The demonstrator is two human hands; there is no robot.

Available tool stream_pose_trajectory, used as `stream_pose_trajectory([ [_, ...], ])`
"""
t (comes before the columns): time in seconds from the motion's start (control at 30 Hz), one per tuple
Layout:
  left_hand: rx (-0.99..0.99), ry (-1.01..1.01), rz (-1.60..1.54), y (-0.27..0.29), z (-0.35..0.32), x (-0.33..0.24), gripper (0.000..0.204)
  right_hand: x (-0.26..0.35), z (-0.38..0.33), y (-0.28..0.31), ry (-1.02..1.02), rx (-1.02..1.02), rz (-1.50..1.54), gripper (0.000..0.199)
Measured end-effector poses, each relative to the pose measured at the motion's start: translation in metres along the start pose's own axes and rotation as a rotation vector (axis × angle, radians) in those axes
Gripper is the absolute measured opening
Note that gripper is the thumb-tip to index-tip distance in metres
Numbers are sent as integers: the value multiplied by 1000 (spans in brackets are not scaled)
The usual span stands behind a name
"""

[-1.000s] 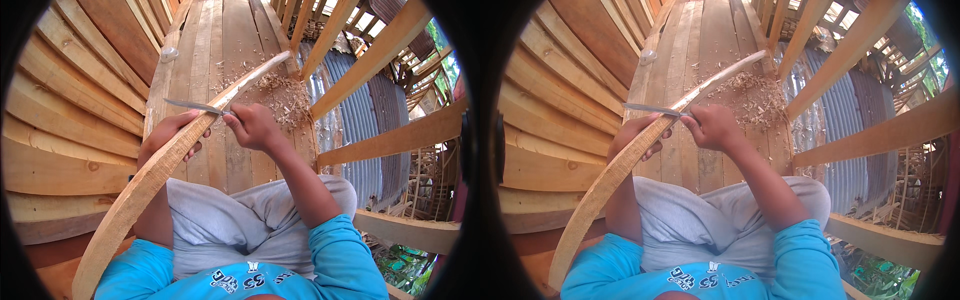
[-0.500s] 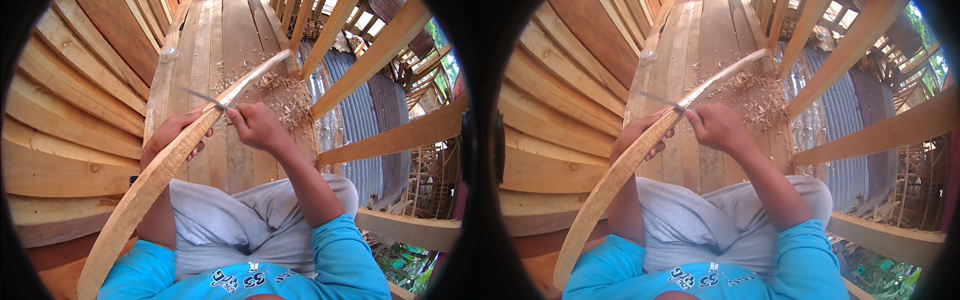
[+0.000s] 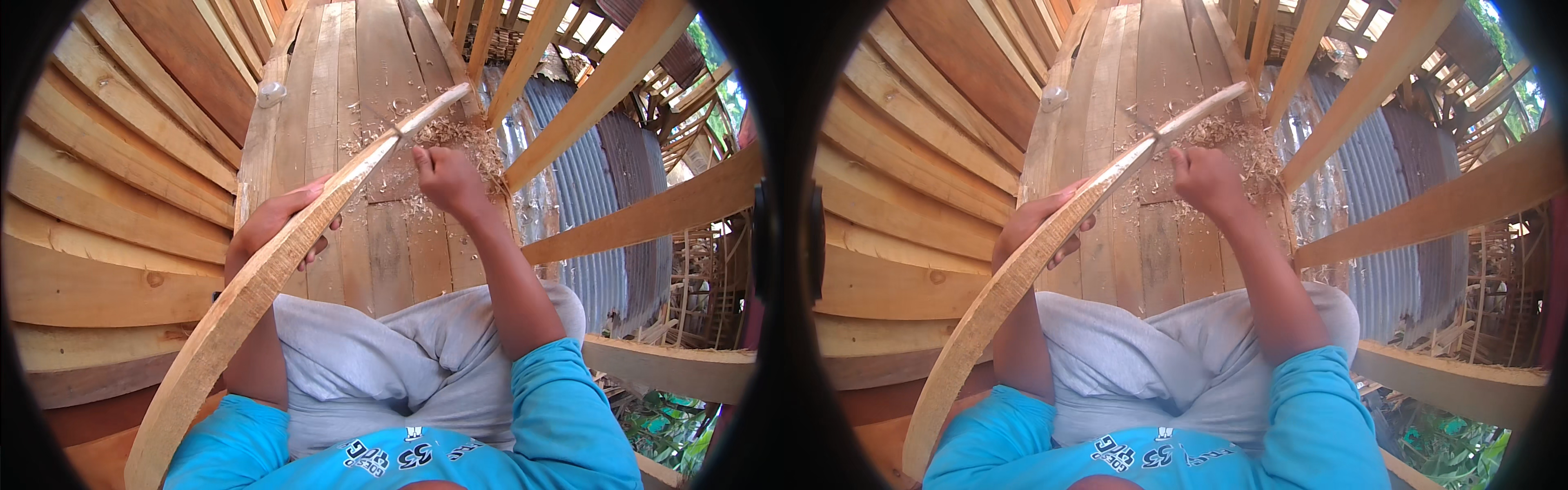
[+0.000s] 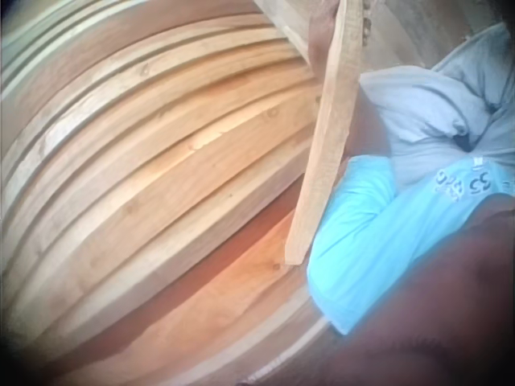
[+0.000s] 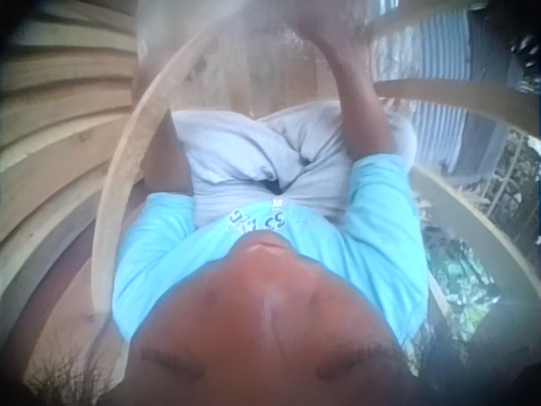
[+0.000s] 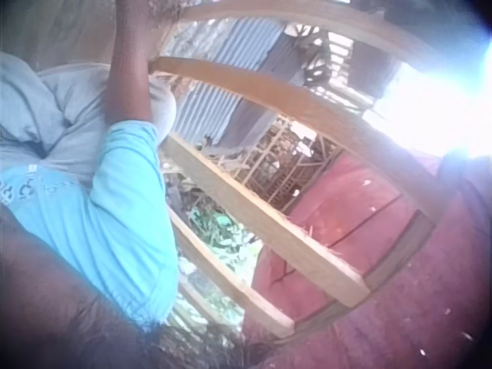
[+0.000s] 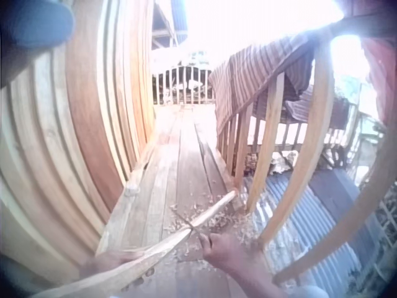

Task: The person sits cross-legged on a wooden floor and uses a knife to carve and shape a curved wooden piece. They repeatedly scrape the surface to remove shavings and refine the curve, occasionally pausing to clear debris from the work area.

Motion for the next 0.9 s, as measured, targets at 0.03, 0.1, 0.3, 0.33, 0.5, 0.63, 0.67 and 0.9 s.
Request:
stream_pose_trajectory([
  [0.03,-1,-5,24,-2,-3,-1,50,17,-11,-7,121,-2,106,45],
  [0.1,10,-38,51,2,-3,-2,51,20,-14,-10,350,-1,155,45],
  [0.3,63,-47,3,0,-6,-4,50,-46,22,0,-168,-33,-79,45],
  [0.33,53,-41,11,-1,-10,-8,50,-41,18,0,-136,-22,-101,42],
  [0.5,92,-82,-121,1,-15,-12,49,-17,6,-4,58,-221,-111,70],
  [0.63,181,-135,-231,-7,-27,-17,47,-15,4,13,41,-258,34,83],
  [0.67,198,-145,-236,-7,-28,-18,46,-8,0,18,117,-237,114,87],
  [0.9,345,-129,-326,-18,-27,-21,70,22,-11,34,223,-355,99,72],
])
Point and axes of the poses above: each hand's wrist, its own z-axis towards the middle knuckle, its own y-axis out of the back of the hand, x = y × z, the point moved 2 cm from there along z, towards the middle knuckle, and after that the axes turned 11 degrees about -x, right-handed, at the moved point
